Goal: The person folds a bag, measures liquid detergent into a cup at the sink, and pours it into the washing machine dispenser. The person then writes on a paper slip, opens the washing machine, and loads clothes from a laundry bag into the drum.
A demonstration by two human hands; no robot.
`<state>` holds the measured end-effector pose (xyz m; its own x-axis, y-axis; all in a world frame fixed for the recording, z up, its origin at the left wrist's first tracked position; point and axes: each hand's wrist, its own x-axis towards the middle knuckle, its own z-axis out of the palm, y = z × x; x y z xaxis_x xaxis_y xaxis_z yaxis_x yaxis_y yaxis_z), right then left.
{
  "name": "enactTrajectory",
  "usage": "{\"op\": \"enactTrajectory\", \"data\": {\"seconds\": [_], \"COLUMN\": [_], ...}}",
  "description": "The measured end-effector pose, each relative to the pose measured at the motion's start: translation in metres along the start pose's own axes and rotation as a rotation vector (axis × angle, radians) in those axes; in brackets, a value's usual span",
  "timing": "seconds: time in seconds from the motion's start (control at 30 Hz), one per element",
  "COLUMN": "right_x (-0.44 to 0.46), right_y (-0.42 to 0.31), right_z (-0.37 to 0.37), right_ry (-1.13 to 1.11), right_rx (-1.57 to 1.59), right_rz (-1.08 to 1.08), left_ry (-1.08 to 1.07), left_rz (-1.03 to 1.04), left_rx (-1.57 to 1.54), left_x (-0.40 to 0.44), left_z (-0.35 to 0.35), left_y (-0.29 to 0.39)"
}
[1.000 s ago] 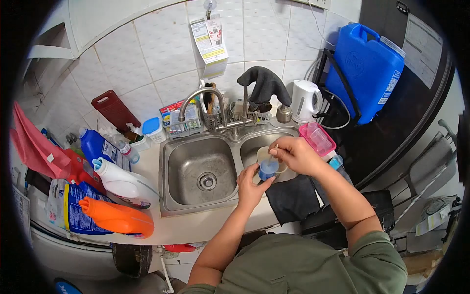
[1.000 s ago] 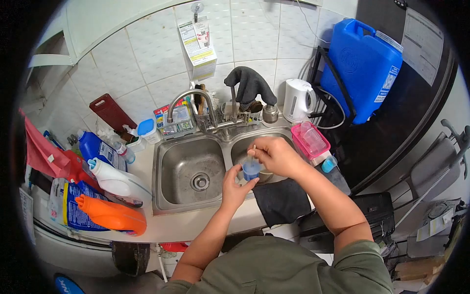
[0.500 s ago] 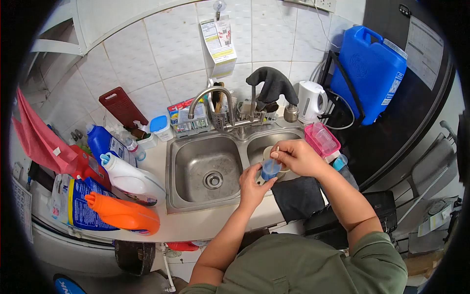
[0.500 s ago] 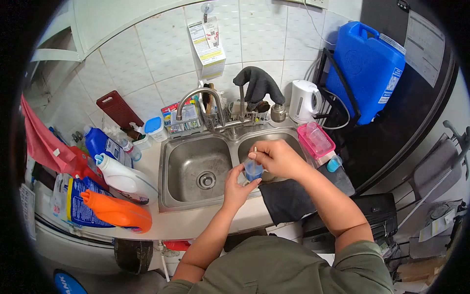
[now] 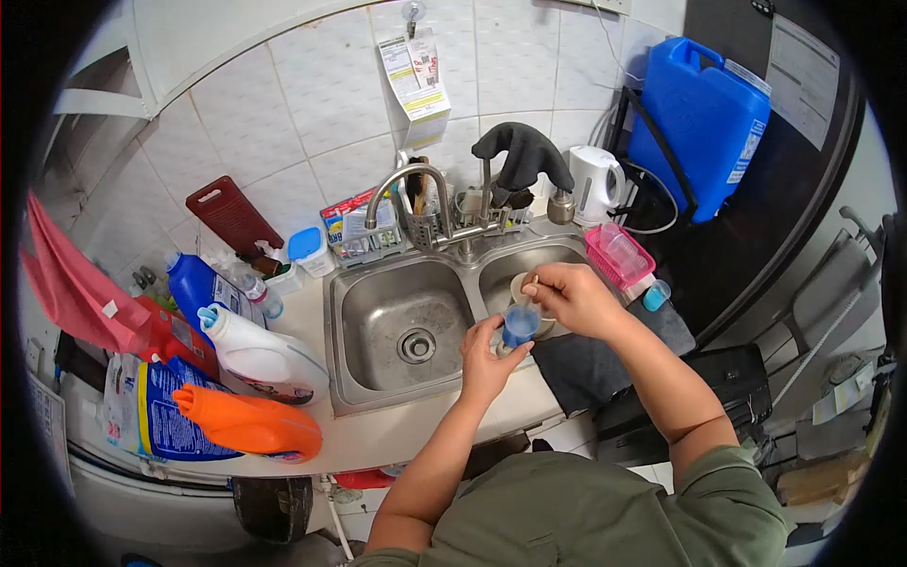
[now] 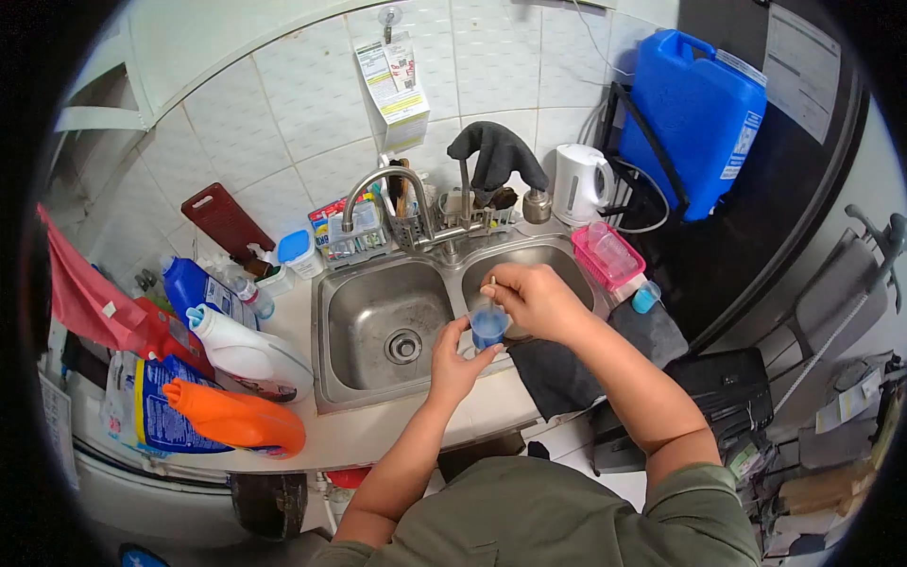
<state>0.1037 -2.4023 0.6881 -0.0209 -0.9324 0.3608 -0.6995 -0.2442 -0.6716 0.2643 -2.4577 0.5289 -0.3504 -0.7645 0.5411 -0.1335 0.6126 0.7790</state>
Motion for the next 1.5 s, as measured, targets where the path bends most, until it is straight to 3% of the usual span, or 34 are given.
{"op": "enactTrajectory", "data": {"seconds": [0.1,0.2,0.37,0.47,0.73,0.87,1.0,1.1,1.2,1.3,1.4,1.43,1.5], "right_x": [-0.009,-0.016,-0.019,-0.030,-0.037,-0.037,-0.042,-0.038,-0.044,-0.040,-0.042,-0.044,-0.043], "right_y": [-0.003,0.002,0.016,0.016,0.041,0.059,0.075,0.092,0.088,0.105,0.103,0.098,0.104], "right_z": [0.007,-0.001,-0.021,-0.030,-0.057,-0.061,-0.083,-0.090,-0.098,-0.100,-0.099,-0.103,-0.105], "right_ry": [-0.100,-0.017,0.030,0.101,0.175,0.004,-0.064,0.000,-0.188,-0.024,-0.079,-0.194,-0.047], "right_rx": [0.277,-0.061,0.051,-0.136,-0.047,0.163,-0.052,-0.009,0.193,-0.110,0.181,0.194,0.003], "right_rz": [0.101,-0.056,0.065,-0.066,-0.054,-0.037,-0.220,-0.195,-0.040,-0.275,-0.229,-0.046,-0.133], "left_ry": [-0.041,-0.072,-0.093,-0.043,-0.059,-0.029,0.003,0.027,0.047,0.033,0.017,0.017,0.029], "left_rz": [0.002,-0.022,-0.070,-0.068,-0.167,-0.126,-0.133,-0.142,-0.143,-0.163,-0.183,-0.191,-0.185], "left_rx": [-0.023,-0.049,-0.109,-0.106,-0.145,-0.135,-0.102,-0.155,-0.159,-0.109,-0.122,-0.138,-0.180], "left_x": [-0.004,-0.011,-0.016,-0.016,-0.009,-0.006,-0.008,-0.011,-0.012,-0.014,-0.009,-0.006,0.000], "left_z": [-0.003,-0.003,0.006,0.018,0.061,0.087,0.112,0.132,0.142,0.144,0.145,0.144,0.146], "left_y": [-0.003,-0.010,-0.006,0.001,0.029,0.039,0.037,0.034,0.031,0.033,0.039,0.039,0.033]}}
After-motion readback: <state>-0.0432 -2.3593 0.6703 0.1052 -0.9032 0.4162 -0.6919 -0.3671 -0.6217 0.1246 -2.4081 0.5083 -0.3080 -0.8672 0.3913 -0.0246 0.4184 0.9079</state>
